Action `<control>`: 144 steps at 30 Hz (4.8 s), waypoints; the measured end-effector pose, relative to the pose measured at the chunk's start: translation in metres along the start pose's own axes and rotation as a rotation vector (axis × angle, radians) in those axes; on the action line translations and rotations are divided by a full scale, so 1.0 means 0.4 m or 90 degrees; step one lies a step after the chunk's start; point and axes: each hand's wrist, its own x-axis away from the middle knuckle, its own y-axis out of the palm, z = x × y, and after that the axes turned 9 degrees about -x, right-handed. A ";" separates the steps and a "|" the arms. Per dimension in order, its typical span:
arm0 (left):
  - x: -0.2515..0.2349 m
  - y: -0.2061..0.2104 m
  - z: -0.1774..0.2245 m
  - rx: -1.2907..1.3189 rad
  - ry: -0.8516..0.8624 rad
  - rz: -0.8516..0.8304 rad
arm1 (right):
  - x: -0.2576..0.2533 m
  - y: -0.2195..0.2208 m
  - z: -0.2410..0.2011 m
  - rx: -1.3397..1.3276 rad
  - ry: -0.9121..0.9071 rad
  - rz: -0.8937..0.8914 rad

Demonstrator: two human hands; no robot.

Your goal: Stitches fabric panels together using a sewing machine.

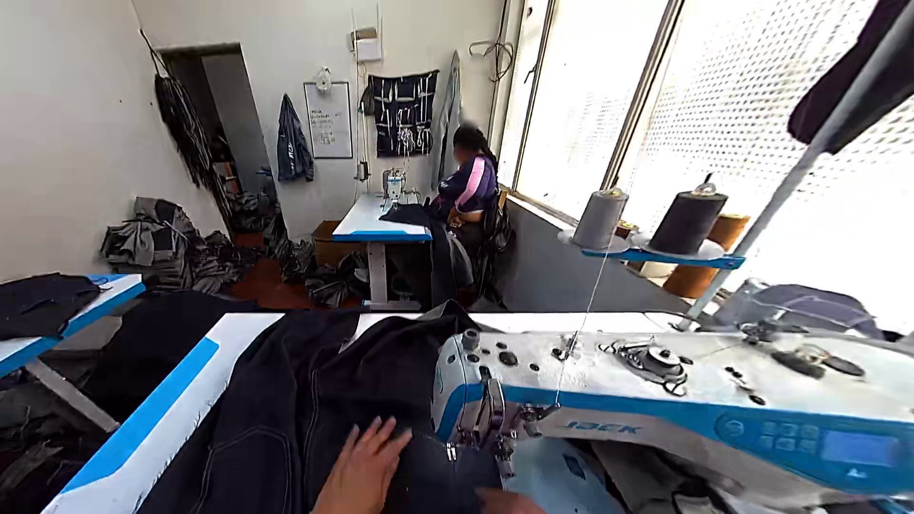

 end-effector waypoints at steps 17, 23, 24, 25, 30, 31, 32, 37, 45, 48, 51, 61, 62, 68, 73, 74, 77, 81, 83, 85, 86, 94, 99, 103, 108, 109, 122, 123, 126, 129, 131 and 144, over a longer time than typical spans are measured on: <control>0.135 0.083 0.268 -0.168 0.047 0.403 | -0.055 0.081 0.153 0.135 -0.209 -0.039; 0.122 0.056 0.236 -0.090 -0.003 0.418 | -0.058 0.088 0.168 0.040 -0.237 -0.079; 0.119 0.055 0.230 -0.072 -0.013 0.403 | -0.057 0.093 0.170 0.031 -0.230 -0.077; 0.115 0.053 0.226 -0.045 -0.026 0.381 | -0.057 0.096 0.172 0.022 -0.220 -0.076; 0.093 0.033 0.205 0.098 -0.058 0.297 | -0.072 0.099 0.159 -0.009 -0.168 -0.081; 0.088 0.029 0.201 0.111 -0.055 0.294 | -0.076 0.097 0.156 -0.010 -0.161 -0.083; 0.085 0.026 0.197 0.122 -0.048 0.290 | -0.078 0.096 0.153 -0.012 -0.155 -0.087; 0.074 0.011 0.179 0.165 -0.022 0.263 | -0.090 0.086 0.146 -0.016 -0.156 -0.114; 0.078 -0.016 0.150 0.449 0.019 0.148 | -0.098 0.094 0.140 -0.107 -0.149 -0.066; 0.089 -0.030 0.143 0.451 0.040 0.084 | -0.091 0.088 0.149 -0.124 -0.140 -0.090; 0.082 -0.018 0.163 0.336 0.048 0.184 | -0.086 0.082 0.151 -0.118 -0.144 -0.105; 0.067 -0.008 0.157 0.306 0.138 0.286 | -0.082 0.089 0.139 -0.136 -0.132 -0.043; 0.071 -0.007 0.155 0.310 0.143 0.278 | -0.082 0.096 0.140 -0.141 -0.126 -0.025; 0.098 -0.016 0.177 0.298 0.049 0.251 | -0.080 0.116 0.138 -0.132 -0.150 0.034; 0.109 0.000 0.202 0.165 -0.026 0.307 | -0.076 0.126 0.141 -0.113 -0.158 0.062; 0.110 0.003 0.205 0.107 -0.005 0.337 | -0.075 0.126 0.141 -0.114 -0.158 0.063; 0.111 0.011 0.208 -0.001 0.056 0.386 | -0.073 0.124 0.140 -0.109 -0.158 0.057; 0.104 0.020 0.198 -0.026 0.096 0.405 | -0.074 0.124 0.141 -0.099 -0.166 0.055; 0.098 0.019 0.193 -0.035 0.106 0.417 | -0.073 0.120 0.144 -0.089 -0.161 0.056; 0.095 0.004 0.190 -0.045 0.104 0.418 | -0.069 0.115 0.154 -0.041 -0.126 0.070; 0.094 -0.008 0.189 -0.053 0.113 0.411 | -0.065 0.114 0.165 -0.008 -0.098 0.085; 0.131 0.027 0.255 -0.220 0.298 0.288 | 0.011 0.092 0.139 0.018 -0.012 0.083; 0.135 -0.007 0.210 -0.065 0.249 0.126 | 0.056 0.124 0.099 -0.065 -0.054 0.053; 0.124 -0.044 0.048 -0.055 0.125 0.052 | 0.074 0.131 0.108 0.011 -0.107 0.036; 0.193 -0.040 -0.096 -0.187 0.059 -0.063 | 0.068 0.110 0.104 0.071 -0.150 -0.023; 0.193 -0.050 -0.095 -0.190 0.055 -0.090 | 0.066 0.108 0.101 0.081 -0.150 -0.033; 0.067 -0.005 -0.018 -0.060 0.122 -0.065 | 0.040 0.129 0.062 0.282 -0.224 0.012; 0.071 -0.003 -0.023 -0.075 0.123 -0.073 | 0.044 0.135 0.058 0.291 -0.225 0.019; 0.075 -0.005 -0.027 -0.108 0.129 -0.075 | 0.058 0.136 0.052 0.287 -0.220 0.015; 0.079 -0.019 -0.039 -0.143 0.133 -0.103 | 0.073 0.116 0.054 0.262 -0.205 -0.013; 0.087 -0.041 -0.061 -0.165 0.121 -0.151 | 0.082 0.099 0.064 0.231 -0.191 -0.027; 0.052 0.018 0.030 -0.037 0.245 -0.071 | 0.093 0.074 0.093 0.180 -0.179 -0.048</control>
